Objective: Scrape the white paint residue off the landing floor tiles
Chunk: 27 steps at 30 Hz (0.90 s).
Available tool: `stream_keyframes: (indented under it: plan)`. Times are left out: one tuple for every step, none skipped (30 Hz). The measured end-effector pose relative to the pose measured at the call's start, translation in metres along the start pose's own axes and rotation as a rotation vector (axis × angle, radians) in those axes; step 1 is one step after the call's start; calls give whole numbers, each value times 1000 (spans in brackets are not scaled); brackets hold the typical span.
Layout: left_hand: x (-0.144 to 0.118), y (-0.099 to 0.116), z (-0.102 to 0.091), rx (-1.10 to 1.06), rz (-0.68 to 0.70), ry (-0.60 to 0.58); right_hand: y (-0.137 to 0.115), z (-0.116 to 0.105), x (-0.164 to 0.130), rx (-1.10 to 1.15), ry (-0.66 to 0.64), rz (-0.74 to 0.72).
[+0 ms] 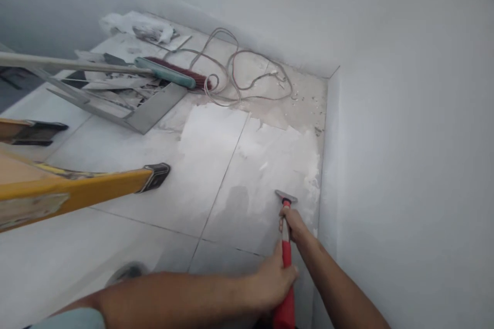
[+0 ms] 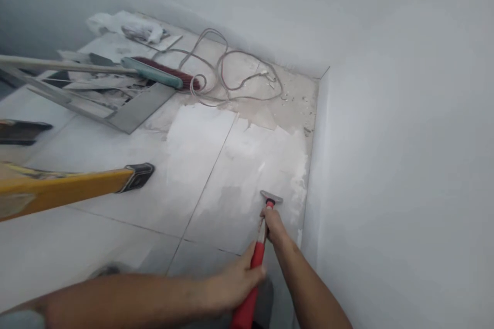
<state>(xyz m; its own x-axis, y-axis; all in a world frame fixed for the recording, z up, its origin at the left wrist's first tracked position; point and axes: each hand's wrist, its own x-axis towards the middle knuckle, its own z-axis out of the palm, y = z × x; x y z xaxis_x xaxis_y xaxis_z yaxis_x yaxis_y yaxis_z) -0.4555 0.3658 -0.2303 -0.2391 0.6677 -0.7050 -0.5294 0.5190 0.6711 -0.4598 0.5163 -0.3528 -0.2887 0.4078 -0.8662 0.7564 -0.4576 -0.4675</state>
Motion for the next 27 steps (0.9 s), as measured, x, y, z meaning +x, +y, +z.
stream_keyframes:
  plan:
    - [13,12,-3,53,11,37,-17,-2,10,-12,19,-20]
    - [31,27,-7,79,35,70,-39,-5,23,-18,38,-37]
    - [52,43,-10,71,57,94,-64,-8,37,-14,52,-51]
    - [74,60,-14,52,77,104,-89,-12,51,0,62,-65]
    - [95,76,-18,30,84,106,-113,-15,62,16,68,-77]
    - [113,90,-22,8,91,102,-135,-18,70,31,72,-94]
    - [127,102,-26,-5,98,98,-153,-20,75,42,76,-120]
    - [135,111,-28,-10,111,102,-167,-21,76,47,76,-148]
    - [139,117,-30,-6,135,112,-176,-21,74,48,78,-174]
    - [138,119,-32,4,165,129,-180,-20,70,53,77,-199]
    - [133,116,-32,10,191,145,-180,-18,64,60,76,-222]
    - [126,110,-32,12,215,146,-175,-16,59,73,76,-244]
    - [116,100,-31,12,234,129,-166,-14,53,89,76,-264]
    - [104,88,-30,16,246,92,-153,-12,48,106,78,-280]
    - [91,74,-29,28,250,40,-137,-10,42,116,77,-284]
    - [77,59,-27,55,244,-16,-119,-9,35,119,76,-272]
    - [63,45,-26,97,231,-70,-99,-7,27,111,74,-244]
    - [50,32,-25,154,213,-120,-78,-6,18,91,77,-210]
    - [38,22,-24,220,202,-173,-58,-6,8,58,89,-178]
    - [28,13,-25,294,207,-235,-39,-7,-1,19,111,-156]
    - [21,6,-26,382,224,-299,-21,-9,-11,-24,136,-147]
    - [16,2,-28,487,251,-370,-5,-14,-20,-75,153,-150]
    - [15,0,-31,609,277,-427,9,-20,-28,-129,152,-162]
    - [16,0,-36,737,291,-451,23,-29,-36,-182,134,-178]
    - [20,2,-41,857,289,-441,38,-39,-44,-232,110,-197]
    - [26,6,-48,952,273,-401,53,-49,-52,-279,90,-218]
    - [33,11,-55,1012,253,-346,69,-60,-60,-319,85,-231]
